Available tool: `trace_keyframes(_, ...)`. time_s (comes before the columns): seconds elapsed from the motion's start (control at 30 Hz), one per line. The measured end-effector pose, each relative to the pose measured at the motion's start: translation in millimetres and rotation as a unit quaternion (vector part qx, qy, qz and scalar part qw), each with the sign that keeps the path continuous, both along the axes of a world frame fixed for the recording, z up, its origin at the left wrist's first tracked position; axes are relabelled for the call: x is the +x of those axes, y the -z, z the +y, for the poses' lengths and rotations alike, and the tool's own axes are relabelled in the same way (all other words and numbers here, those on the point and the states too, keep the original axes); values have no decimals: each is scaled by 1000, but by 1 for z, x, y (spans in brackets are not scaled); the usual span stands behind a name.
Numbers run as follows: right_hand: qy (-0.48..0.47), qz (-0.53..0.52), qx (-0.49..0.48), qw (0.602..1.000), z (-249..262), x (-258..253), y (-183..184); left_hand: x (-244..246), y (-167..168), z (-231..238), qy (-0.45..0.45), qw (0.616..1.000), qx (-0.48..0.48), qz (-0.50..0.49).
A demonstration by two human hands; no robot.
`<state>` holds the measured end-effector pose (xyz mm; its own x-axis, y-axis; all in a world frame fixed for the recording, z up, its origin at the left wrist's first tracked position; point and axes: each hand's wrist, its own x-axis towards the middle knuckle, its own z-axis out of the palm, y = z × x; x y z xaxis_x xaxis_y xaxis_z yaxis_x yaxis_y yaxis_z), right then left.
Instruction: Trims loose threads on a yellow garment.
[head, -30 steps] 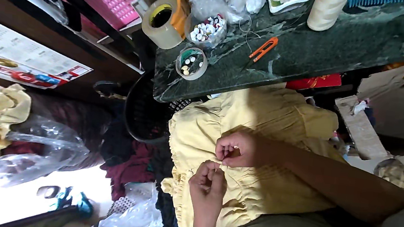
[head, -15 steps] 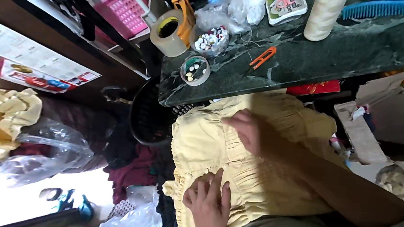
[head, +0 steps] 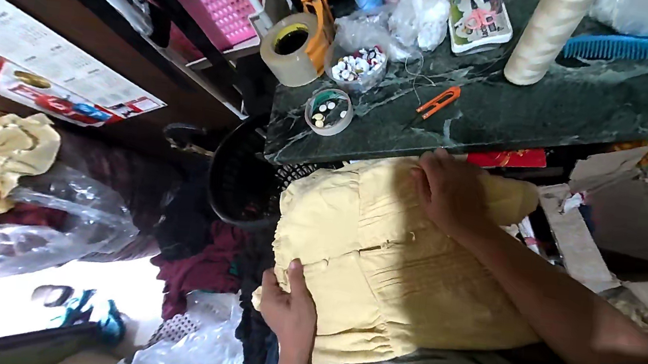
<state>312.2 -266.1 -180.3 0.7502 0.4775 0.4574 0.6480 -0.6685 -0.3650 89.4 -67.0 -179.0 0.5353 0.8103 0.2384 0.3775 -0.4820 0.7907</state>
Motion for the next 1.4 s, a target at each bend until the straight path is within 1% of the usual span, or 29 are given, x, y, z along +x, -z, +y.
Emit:
trace_keyframes(0.07,-4,-75,35,997,9,7,2,1,6,1,-35,996,70,-36)
trace_keyframes(0.1,-13,-104,47,993,13,9,3,2,9,2,-50,994,90,-39)
trace_keyframes(0.17,-33,-132,51,989,20,15,4,1,13,7,-69,992,104,-4)
trace_keyframes(0.2,-37,-121,40,991,21,15,2,-1,13,10,-70,992,100,29)
trace_keyframes(0.27,-41,-57,6,997,18,11,-7,-5,12,19,-55,991,72,101)
trace_keyframes(0.33,-56,3,-5,998,6,-2,-15,-13,15,26,-46,984,61,161)
trace_keyframes(0.4,-79,-4,14,997,-13,-18,-14,-22,19,32,-42,978,78,188)
trace_keyframes(0.47,-87,4,38,995,-36,-34,-6,-30,16,39,-12,978,89,190)
trace_keyframes(0.53,-54,59,51,995,-63,-43,5,-33,7,39,41,984,112,130)
trace_keyframes(0.6,9,154,56,986,-88,-48,13,-32,-8,28,100,975,189,59)
trace_keyframes(0.63,41,215,54,974,-98,-51,15,-30,-14,19,138,965,220,28)
trace_keyframes(0.67,67,286,51,954,-103,-55,13,-27,-18,9,184,956,228,11)
trace_keyframes(0.73,82,413,65,905,-101,-67,-3,-20,-16,-10,279,935,219,26)
trace_keyframes(0.77,73,429,65,898,-97,-71,-7,-17,-8,-16,318,922,217,50)
trace_keyframes(0.83,73,362,73,926,-95,-72,-5,-16,9,-18,357,903,217,96)
trace_keyframes(0.9,107,307,77,943,-96,-63,1,-20,12,-17,376,897,208,100)
trace_keyframes(0.93,122,301,63,944,-96,-60,4,-24,11,-16,386,895,203,95)
trace_keyframes(1.0,122,318,6,940,-91,-57,4,-29,11,-14,401,890,199,89)
trace_keyframes(1.07,124,339,-71,930,-90,-54,-10,-37,13,-15,399,891,204,77)
trace_keyframes(1.1,135,305,-97,938,-91,-57,-19,-41,14,-18,392,893,209,72)
trace_keyframes(1.13,139,234,-94,958,-92,-60,-28,-45,14,-22,387,894,217,64)
trace_keyframes(1.17,126,150,-68,978,-94,-62,-35,-47,14,-27,384,894,223,50)
trace_keyframes(1.2,97,75,-30,992,-94,-62,-42,-48,13,-31,388,893,226,35)
trace_keyframes(1.23,60,27,6,998,-89,-61,-50,-48,12,-34,397,890,222,19)
trace_keyframes(1.27,16,12,28,999,-80,-60,-58,-46,11,-36,410,887,213,4)
trace_keyframes(1.33,-93,44,35,994,-51,-57,-68,-42,11,-37,438,878,193,19)
trace_keyframes(1.4,-193,79,12,978,-4,-52,-68,-42,14,-37,454,869,186,60)
